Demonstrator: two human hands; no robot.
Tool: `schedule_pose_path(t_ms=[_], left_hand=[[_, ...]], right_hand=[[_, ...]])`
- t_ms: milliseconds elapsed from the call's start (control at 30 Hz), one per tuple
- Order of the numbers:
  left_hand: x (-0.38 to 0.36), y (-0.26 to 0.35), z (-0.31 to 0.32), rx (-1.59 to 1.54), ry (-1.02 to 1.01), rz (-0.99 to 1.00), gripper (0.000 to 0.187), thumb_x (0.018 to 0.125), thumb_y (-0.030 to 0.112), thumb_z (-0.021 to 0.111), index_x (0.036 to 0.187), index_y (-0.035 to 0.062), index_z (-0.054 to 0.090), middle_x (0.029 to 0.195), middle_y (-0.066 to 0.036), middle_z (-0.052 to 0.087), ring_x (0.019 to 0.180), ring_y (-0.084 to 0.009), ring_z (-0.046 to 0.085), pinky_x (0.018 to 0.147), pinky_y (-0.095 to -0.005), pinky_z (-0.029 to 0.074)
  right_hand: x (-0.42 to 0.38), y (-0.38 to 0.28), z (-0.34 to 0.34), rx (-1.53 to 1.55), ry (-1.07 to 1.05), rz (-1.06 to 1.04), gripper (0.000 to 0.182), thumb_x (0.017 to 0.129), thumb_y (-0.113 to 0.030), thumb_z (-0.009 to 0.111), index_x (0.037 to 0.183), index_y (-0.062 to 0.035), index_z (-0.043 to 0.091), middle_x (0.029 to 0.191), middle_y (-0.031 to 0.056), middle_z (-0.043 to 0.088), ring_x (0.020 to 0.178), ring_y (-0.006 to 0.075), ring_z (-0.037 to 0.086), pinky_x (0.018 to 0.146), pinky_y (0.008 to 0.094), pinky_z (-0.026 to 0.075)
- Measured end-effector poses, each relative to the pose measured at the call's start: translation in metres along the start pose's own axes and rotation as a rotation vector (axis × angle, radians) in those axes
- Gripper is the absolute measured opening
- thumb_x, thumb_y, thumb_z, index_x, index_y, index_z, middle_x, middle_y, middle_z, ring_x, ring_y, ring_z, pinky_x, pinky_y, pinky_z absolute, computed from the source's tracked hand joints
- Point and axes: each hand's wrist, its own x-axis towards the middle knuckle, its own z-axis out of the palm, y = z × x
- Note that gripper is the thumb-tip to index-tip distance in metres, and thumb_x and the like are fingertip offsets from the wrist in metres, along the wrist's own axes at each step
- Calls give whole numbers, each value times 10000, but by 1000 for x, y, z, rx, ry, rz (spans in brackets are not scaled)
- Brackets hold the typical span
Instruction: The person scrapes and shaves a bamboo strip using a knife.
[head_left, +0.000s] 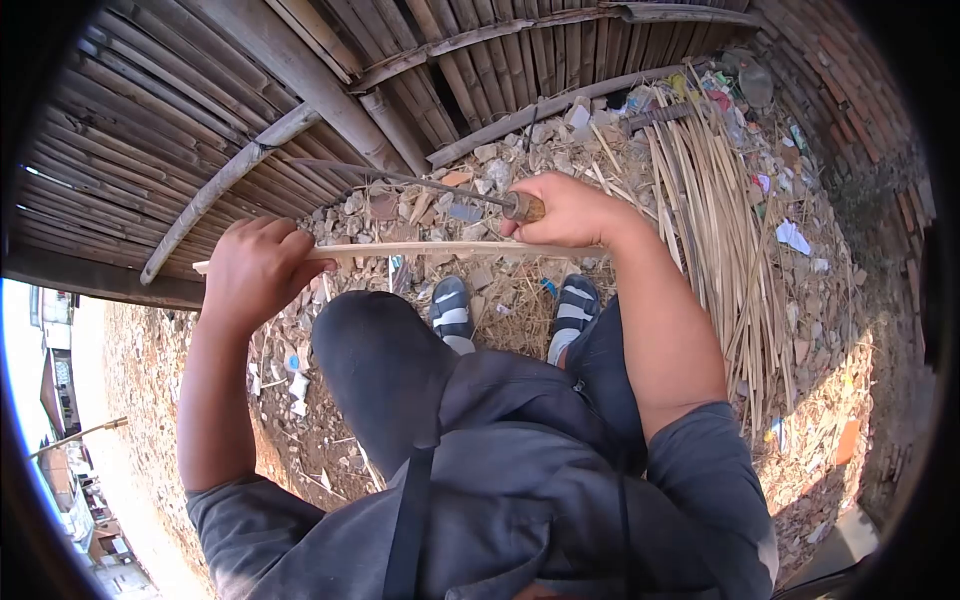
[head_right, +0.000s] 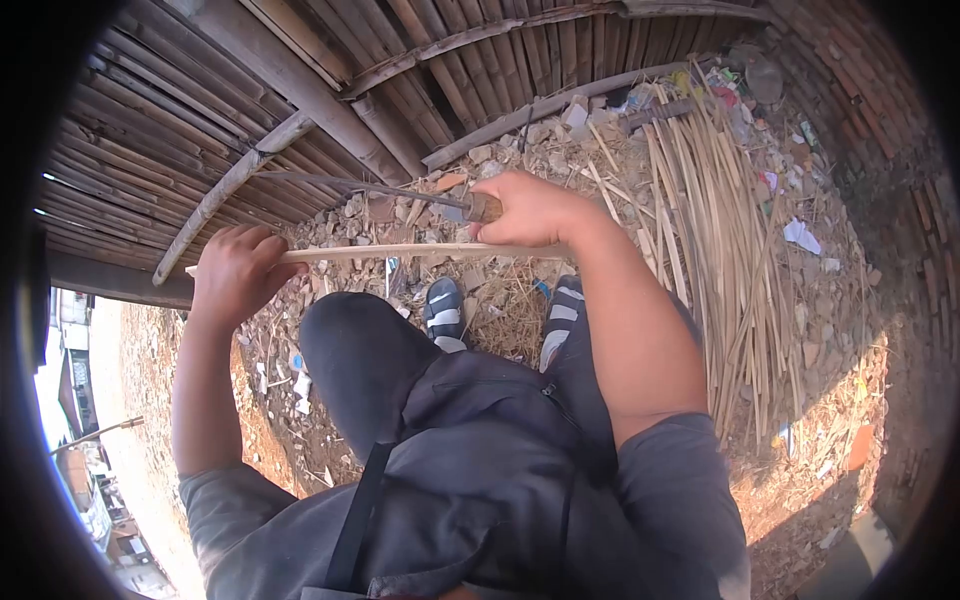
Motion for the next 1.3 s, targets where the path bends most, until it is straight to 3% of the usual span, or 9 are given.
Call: schedule_pose_path(t_ms=[500, 600, 633, 733, 800, 867, 1067, 1267, 1300], left_hand=[[68, -19, -8, 92, -43, 14, 383, 781, 447, 798, 849, 122, 605, 829, -41, 638, 858, -250, 652, 813, -410, 457], [72, -17, -5, 164, 242, 56, 365, 749, 372, 825, 932, 122, 631, 951, -53, 621, 1036, -265, 613, 890, -440, 448], [70, -14, 0, 186, 264, -26, 496, 708, 275, 868, 1140, 124, 675, 1169, -95, 615, 1260, -328, 545, 1054, -482, 406], [66, 18, 9, 180, 572, -252, 669, 690, 206, 875, 1310, 155, 630, 1345, -121, 553, 1378, -353, 474, 1128, -496, 371], [60, 43, 32, 79, 793, -314, 855, 786, 163, 844, 1517, 87, 407, 1519, -225, 363, 1446, -470, 354, 1183, -570, 307], [59, 71, 64, -82, 1059, -359, 939, 808, 239, 842, 1557, 41, 312, 1504, -291, 342, 1445, -505, 323, 1178, -594, 295], [59, 153, 104, -788, 449, -441, 1039, 819, 323, 850, 1565, -54, 232, 1531, -350, 331, 1457, -474, 356, 1185, -533, 334], [96, 168, 113, -1270, 65, -388, 860, 902, 409, 802, 1499, -51, 387, 1361, -277, 604, 1329, -370, 569, 1130, -472, 414], [102, 171, 111, -1333, 110, -349, 666, 984, 366, 722, 1447, -35, 461, 1289, -206, 659, 1248, -298, 622, 1067, -419, 471]], right_hand=[[10, 10, 1, 27, 140, -100, 380, 810, -132, 792, 1137, 26, 678, 982, 86, 756, 879, 131, 681, 829, 303, 541], [8, -4, 2, -26, 129, 30, 409, 807, -134, 806, 1155, 31, 667, 967, 99, 750, 868, 141, 677, 821, 321, 540], [8, -4, 5, -7, 178, 26, 412, 806, -136, 810, 1155, 29, 668, 956, 92, 744, 861, 142, 674, 817, 327, 540], [16, 8, 11, 76, 312, -33, 397, 808, -137, 816, 1140, 21, 667, 922, 69, 723, 843, 141, 663, 805, 338, 539], [25, 22, 12, 172, 379, -134, 356, 814, -128, 811, 1107, 12, 665, 901, 49, 703, 832, 136, 654, 796, 337, 537], [22, 13, 9, 237, 400, -116, 289, 820, -112, 814, 1038, -14, 651, 903, 27, 689, 836, 123, 644, 796, 324, 533], [20, 8, 11, 524, 502, -176, 231, 827, -106, 828, 902, -63, 614, 885, 1, 670, 816, 86, 629, 754, 284, 516], [20, 5, 12, 793, 544, -250, 249, 844, -24, 807, 931, -90, 584, 927, 21, 683, 872, 125, 658, 839, 320, 529], [19, 2, 13, 836, 540, -280, 244, 849, -18, 801, 931, -86, 581, 925, 27, 684, 874, 132, 663, 838, 321, 532]])
